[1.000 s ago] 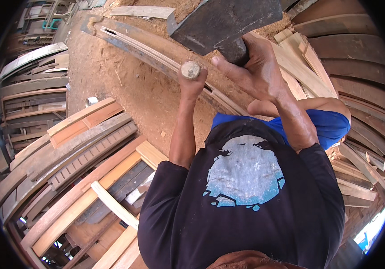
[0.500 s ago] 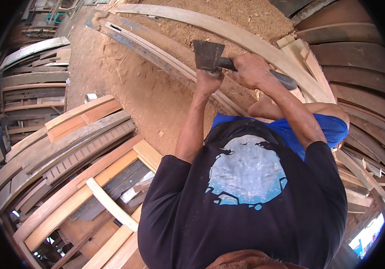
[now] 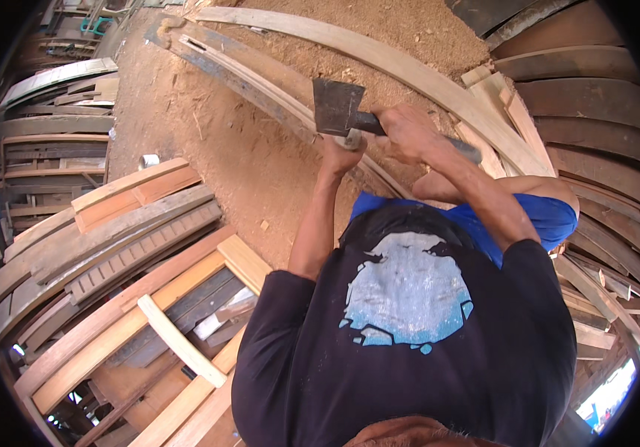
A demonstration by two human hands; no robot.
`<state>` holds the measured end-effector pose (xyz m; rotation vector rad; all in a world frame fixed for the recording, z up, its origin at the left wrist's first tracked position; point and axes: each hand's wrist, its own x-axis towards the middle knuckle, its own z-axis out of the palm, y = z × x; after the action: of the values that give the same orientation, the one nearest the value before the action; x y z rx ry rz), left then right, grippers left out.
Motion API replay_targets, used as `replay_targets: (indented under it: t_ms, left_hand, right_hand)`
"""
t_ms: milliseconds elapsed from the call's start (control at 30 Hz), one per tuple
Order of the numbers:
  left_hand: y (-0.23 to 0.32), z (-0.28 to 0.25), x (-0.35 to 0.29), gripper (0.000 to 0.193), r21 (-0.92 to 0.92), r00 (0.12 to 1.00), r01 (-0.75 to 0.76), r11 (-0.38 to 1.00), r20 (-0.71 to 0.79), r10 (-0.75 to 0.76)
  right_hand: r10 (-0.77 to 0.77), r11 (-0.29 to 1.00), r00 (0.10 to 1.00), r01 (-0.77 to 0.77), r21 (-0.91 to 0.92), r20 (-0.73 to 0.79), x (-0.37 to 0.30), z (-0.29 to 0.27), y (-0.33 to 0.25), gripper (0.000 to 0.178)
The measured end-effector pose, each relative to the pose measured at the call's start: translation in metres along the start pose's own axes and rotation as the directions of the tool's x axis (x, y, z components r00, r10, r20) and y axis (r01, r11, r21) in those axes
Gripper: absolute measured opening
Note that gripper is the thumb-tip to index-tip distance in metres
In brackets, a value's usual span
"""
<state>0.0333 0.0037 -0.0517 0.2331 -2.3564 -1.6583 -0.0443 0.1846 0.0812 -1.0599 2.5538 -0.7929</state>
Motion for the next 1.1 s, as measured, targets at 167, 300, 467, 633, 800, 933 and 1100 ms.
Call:
replay_targets:
  t_ms: [167,300,467,633,800,933,1100]
  left_hand:
    - [-0.007,-0.009,-0.008,0.022,-0.083,0.997,0.024,0.996,-0.07,-0.03]
    - [0.003,-0.027,0.0,0.022,-0.04,0.991,-0.005,0.999,-0.131,-0.001]
    - [0.009,-0.022,0.001,0.029,-0.018,0.986,-0.167,0.986,-0.023,0.167]
    - [-0.011,-0.017,-0.016,0.037,-0.01,0.993,-0.117,0.993,-0.011,0.117]
    - [-0.005,-0.023,0.01,0.027,-0.179,0.985,-0.002,0.984,-0.171,-0.029]
    - [0.026,-0.028,0.026,0.024,-0.108,0.971,0.025,0.994,-0.234,-0.05]
    - [0.046,-0.023,0.036,0.019,-0.089,0.972,-0.005,0.996,-0.236,-0.016]
  right_hand:
    - [0.091,0.911,0.983,-0.017,0.412,-0.162,-0.013,-0.052,-0.046,0.033]
    - [0.073,0.861,0.925,0.13,0.492,-0.372,-0.015,-0.078,-0.064,0.028]
    - [-0.141,0.97,0.95,0.189,0.152,-0.278,-0.006,0.004,-0.013,0.02]
    - [0.109,0.994,0.986,-0.108,-0.013,0.124,-0.014,0.002,-0.007,0.024]
    - [0.108,0.92,0.994,-0.092,0.382,-0.02,-0.023,-0.04,-0.032,0.031]
    - [0.18,0.813,0.977,-0.083,0.576,-0.113,-0.025,-0.067,-0.041,0.036]
    - [0.158,0.725,0.935,0.107,0.68,-0.316,-0.032,-0.078,-0.042,0.03]
